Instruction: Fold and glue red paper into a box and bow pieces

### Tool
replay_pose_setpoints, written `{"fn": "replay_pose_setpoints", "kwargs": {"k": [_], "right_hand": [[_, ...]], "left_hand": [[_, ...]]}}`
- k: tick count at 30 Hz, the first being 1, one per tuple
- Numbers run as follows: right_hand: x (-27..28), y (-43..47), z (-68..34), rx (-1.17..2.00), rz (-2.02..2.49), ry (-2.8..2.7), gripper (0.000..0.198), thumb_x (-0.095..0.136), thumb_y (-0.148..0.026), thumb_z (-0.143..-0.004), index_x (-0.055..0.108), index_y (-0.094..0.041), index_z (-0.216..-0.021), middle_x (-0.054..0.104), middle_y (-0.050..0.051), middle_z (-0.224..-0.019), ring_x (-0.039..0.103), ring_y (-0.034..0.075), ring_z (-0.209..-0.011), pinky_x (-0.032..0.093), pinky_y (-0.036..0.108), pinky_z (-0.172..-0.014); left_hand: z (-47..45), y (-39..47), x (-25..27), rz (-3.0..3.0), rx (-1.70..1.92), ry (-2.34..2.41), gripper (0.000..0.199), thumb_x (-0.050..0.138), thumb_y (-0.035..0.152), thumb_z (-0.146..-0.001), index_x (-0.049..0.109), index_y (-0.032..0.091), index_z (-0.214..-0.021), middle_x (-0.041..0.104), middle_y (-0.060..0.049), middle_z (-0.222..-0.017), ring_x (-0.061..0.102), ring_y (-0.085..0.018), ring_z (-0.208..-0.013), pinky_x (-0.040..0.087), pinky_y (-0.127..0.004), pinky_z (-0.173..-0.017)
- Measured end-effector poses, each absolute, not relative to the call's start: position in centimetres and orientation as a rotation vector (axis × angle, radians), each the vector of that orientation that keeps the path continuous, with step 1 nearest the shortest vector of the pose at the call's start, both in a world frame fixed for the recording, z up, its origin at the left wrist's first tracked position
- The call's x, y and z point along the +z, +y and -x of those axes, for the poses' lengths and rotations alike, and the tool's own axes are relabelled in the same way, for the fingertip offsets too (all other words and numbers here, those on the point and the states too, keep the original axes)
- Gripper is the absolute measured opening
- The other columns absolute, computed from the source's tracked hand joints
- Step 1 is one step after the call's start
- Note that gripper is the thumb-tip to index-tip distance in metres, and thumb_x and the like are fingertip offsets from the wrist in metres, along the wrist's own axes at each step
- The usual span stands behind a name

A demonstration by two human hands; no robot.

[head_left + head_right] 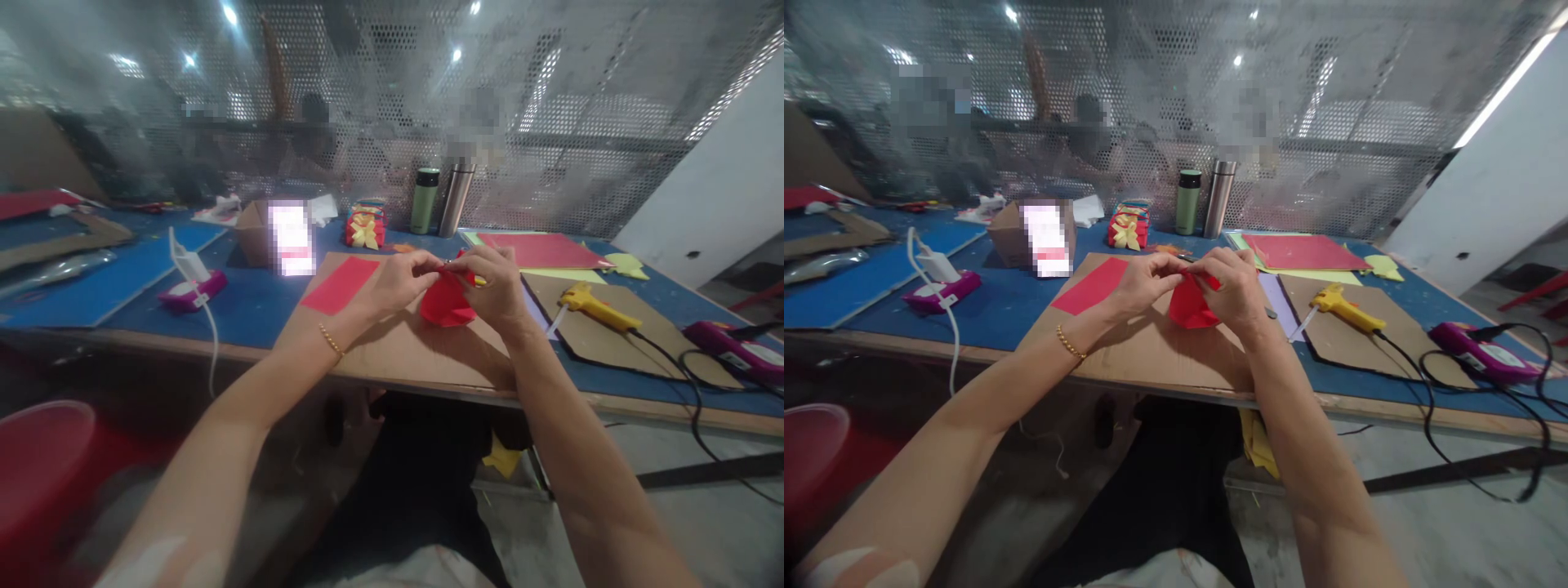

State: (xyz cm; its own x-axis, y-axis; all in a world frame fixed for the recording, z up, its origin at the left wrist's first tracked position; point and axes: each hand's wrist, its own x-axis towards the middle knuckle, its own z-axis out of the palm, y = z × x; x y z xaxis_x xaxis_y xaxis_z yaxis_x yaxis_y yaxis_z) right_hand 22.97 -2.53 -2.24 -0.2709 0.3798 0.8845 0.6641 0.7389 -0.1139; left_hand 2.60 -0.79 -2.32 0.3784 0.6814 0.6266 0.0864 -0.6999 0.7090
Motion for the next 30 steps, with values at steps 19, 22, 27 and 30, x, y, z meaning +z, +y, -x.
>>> {"fn": "replay_pose_setpoints", "kwargs": {"k": [19,22,27,30], "right_hand": [[-2.17,-2.81,-22.71,-0.352,0.884,-1.956,0.008,0.062,-0.021,-0.089,0.069,-0.026,-0.090,0.068,0.005,-0.085,0.061,0.026,-0.083,0.040,0.042,-0.081],[-2.17,-2.84,-22.66,-0.288,0.886,-1.941,0.007,0.063,-0.022,-0.088,0.068,-0.025,-0.087,0.068,0.004,-0.082,0.060,0.024,-0.079,0.041,0.042,-0.080],[-2.16,-2.84,-22.61,-0.165,0.881,-1.908,0.004,0.068,-0.026,-0.088,0.069,-0.025,-0.084,0.068,0.003,-0.080,0.059,0.022,-0.072,0.043,0.040,-0.075],[-2.16,-2.78,-22.69,-0.119,0.868,-1.896,0.004,0.071,-0.027,-0.087,0.069,-0.025,-0.084,0.068,0.002,-0.078,0.058,0.021,-0.070,0.046,0.040,-0.073]], "left_hand": [[-2.65,-0.90,-2.33,-2.030,1.288,0.656,0.012,0.070,0.015,-0.090,0.080,0.016,-0.098,0.081,-0.008,-0.099,0.072,-0.018,-0.093,0.057,-0.033,-0.088],[-2.67,-1.07,-2.15,-1.998,1.287,0.649,0.010,0.071,0.017,-0.091,0.080,0.015,-0.096,0.080,-0.008,-0.098,0.071,-0.018,-0.092,0.057,-0.033,-0.088],[-2.67,-1.38,-1.98,-1.934,1.268,0.644,0.007,0.073,0.017,-0.091,0.079,0.015,-0.092,0.079,-0.007,-0.094,0.069,-0.016,-0.088,0.056,-0.032,-0.087],[-2.66,-1.41,-2.03,-1.887,1.262,0.635,0.006,0.072,0.017,-0.091,0.078,0.015,-0.091,0.078,-0.006,-0.092,0.068,-0.015,-0.086,0.055,-0.032,-0.085]]}}
